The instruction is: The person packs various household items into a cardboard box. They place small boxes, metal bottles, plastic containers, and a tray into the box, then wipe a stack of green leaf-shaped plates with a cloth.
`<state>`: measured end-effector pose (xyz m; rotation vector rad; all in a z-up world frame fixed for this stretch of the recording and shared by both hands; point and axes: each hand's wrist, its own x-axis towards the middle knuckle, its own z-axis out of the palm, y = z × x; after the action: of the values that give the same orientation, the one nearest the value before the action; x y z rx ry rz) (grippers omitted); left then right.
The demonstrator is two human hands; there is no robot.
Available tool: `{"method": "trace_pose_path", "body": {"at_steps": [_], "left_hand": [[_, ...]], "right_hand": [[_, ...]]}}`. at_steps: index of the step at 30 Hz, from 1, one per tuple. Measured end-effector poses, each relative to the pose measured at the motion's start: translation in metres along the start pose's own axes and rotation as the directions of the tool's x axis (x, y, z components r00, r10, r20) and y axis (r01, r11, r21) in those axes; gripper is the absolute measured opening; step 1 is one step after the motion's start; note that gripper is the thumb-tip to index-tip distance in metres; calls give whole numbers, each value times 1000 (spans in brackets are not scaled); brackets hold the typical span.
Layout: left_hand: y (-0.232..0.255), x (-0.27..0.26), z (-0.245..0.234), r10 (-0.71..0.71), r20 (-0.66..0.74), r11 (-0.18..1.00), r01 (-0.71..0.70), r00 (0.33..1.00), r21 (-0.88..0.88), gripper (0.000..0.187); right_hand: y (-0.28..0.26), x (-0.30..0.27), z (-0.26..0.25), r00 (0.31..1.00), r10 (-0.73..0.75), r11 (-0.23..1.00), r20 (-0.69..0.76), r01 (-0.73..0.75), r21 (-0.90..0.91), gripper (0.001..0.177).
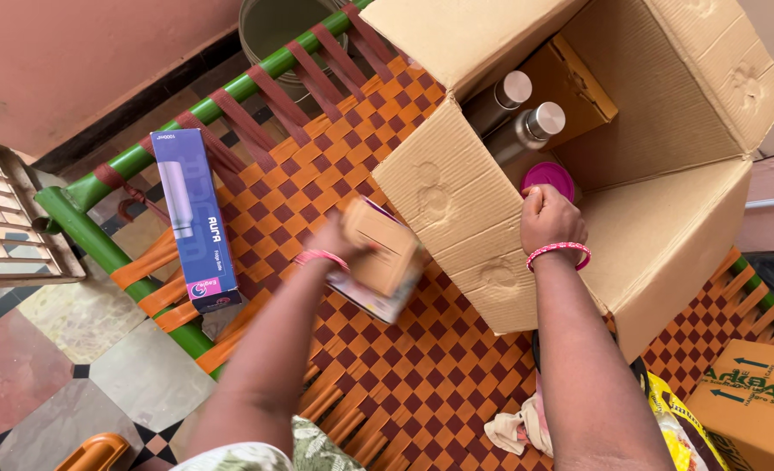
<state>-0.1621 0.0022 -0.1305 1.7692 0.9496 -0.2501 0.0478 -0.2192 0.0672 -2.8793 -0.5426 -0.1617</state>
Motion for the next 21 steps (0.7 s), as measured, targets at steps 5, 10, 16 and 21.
{"method": "trace_pose_path", "body": {"at_steps": [5,10,16,21], "left_hand": [[2,-10,42,81,-94,997,-82,992,-7,78],[-42,-20,-47,-91,-533,854,341,841,392,103],[-102,-42,-104,-570,-606,751,652,554,-110,128],[-95,-38,-39,-542,-567,785,615,620,-77,121]], "right_hand": [[3,-1,-1,1000,5,1000,7,-5,-2,28],[5,0,2,1000,-21,1000,-6,21,-18,29],[7,4,5,1000,-24,999,-11,24,-29,29],[6,3,3,1000,7,999,16,-6,-41,29]]}}
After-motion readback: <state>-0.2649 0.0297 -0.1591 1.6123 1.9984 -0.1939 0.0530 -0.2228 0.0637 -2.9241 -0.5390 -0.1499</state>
